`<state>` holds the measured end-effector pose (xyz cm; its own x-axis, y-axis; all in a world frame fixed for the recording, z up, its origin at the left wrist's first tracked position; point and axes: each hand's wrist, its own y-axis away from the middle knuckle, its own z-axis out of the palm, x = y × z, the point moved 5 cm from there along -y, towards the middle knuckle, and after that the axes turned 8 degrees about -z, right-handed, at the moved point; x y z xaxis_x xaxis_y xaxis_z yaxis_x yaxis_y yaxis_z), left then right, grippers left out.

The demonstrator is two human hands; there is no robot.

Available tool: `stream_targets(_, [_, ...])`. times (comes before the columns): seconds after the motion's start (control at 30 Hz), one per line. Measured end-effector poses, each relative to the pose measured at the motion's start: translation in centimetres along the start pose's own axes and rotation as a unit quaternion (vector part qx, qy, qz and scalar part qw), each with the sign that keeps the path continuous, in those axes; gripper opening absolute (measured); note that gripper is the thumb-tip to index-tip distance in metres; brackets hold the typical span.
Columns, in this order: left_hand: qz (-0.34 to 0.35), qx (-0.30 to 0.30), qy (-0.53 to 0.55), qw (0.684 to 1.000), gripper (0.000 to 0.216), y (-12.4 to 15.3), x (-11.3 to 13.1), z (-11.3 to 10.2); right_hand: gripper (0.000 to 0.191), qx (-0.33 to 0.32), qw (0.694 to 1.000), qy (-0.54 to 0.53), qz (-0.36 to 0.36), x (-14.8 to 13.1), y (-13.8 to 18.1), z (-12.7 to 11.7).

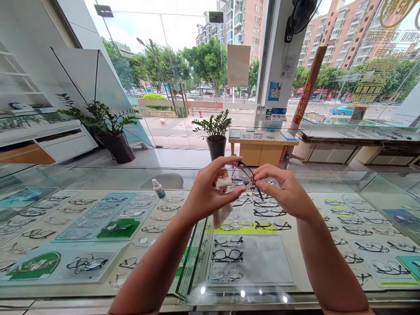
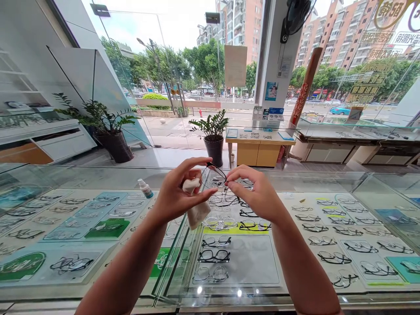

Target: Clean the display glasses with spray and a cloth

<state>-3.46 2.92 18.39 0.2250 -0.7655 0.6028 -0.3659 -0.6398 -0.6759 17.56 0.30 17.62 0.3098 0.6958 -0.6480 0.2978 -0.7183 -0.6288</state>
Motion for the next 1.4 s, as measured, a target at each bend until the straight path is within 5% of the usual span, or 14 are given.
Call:
stream_targets(0.33, [-0.006,-0.009,0.004,1.0,0.063,-0.1,-0.3,0.1,0.016,-0.013,0.999,-0.033,0.018,0.2,-0.1,0.3])
stream_targets(0.5, [-0.025,0.015,0.019,0.999,0.072,-0.1,-0.5,0.1,0.015,0.078,0.995,-0.061,0.024,1.2,-0.1,-0.2])
stream_targets(0.6, [-0.103,0.043,0.04,0.993,0.047,-0.4,-1.4,0.0,0.012,0.185,0.978,-0.099,-0.001,1.8,0.0,-1.0])
stream_targets(0.73, [-0.246,-0.029,0.095,0.964,0.034,-0.5,-4.0,1.4,0.009,0.249,0.954,-0.159,-0.055,1.9,0.2,-1.5])
stream_targets(0.97, [-0.294,-0.042,0.184,0.937,0.043,-0.8,-6.4,2.7,0.011,0.186,0.953,-0.234,-0.043,1.5,0.3,-0.4])
stream_targets(1.13, [-0.275,-0.008,0.181,0.944,0.04,-0.9,-5.7,2.0,0.008,0.153,0.958,-0.241,-0.013,1.6,0.2,0.3])
stream_targets(1.4, [-0.214,-0.042,0.198,0.956,0.032,-0.4,-4.1,1.6,0.01,0.097,0.972,-0.207,0.063,1.9,-0.3,1.2])
